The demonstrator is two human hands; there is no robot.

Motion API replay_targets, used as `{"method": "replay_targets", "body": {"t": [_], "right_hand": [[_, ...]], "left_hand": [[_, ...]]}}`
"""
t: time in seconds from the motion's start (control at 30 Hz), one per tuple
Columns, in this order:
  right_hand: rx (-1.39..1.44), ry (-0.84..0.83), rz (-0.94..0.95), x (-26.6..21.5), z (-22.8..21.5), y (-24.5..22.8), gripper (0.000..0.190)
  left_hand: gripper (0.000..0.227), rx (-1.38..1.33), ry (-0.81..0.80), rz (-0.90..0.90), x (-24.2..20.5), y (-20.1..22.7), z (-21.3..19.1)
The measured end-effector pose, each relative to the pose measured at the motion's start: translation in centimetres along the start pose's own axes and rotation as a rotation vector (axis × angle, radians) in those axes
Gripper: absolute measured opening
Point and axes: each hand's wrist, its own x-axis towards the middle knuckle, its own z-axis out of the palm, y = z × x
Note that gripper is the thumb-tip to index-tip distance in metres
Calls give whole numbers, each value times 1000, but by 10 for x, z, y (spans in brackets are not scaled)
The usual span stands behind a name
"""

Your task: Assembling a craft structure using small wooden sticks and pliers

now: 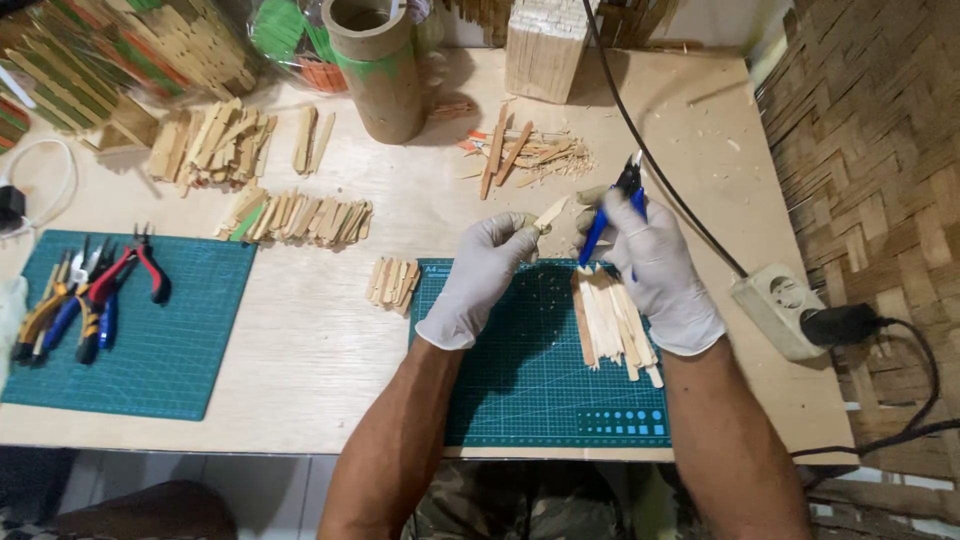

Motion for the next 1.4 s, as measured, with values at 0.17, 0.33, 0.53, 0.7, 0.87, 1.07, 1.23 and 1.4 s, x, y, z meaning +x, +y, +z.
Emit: {"method": "replay_targets", "body": {"t": [0.17,0.33,0.53,0.7,0.87,1.07,1.23,1.4], "right_hand": [[-57,43,-15,-4,6,2,19],[-45,-16,-25,-15,7,-4,26],[-140,-49,-133,-3,-16,11,21],[-154,-3,-175,6,-25,22,21],[-181,123,-207,-7,1,9,31],[-182,196,-174,-10,5,3,34],[-189,214,-164,-17,12,-1,35],[-226,175,-194,-18,13,1,35]], "left_hand": [[8,133,-59,-41,-18,24,7],[10,124,-109,-83,-29,36,14],[14,-130,-263,-194,-45,57,11],[15,-205,-257,-249,-48,61,15],[16,-133,-213,-184,-43,50,18],[11,-78,-129,-130,-28,25,35],[13,-22,-54,-153,-25,21,35],[9,-87,9,-185,-24,16,38]]}}
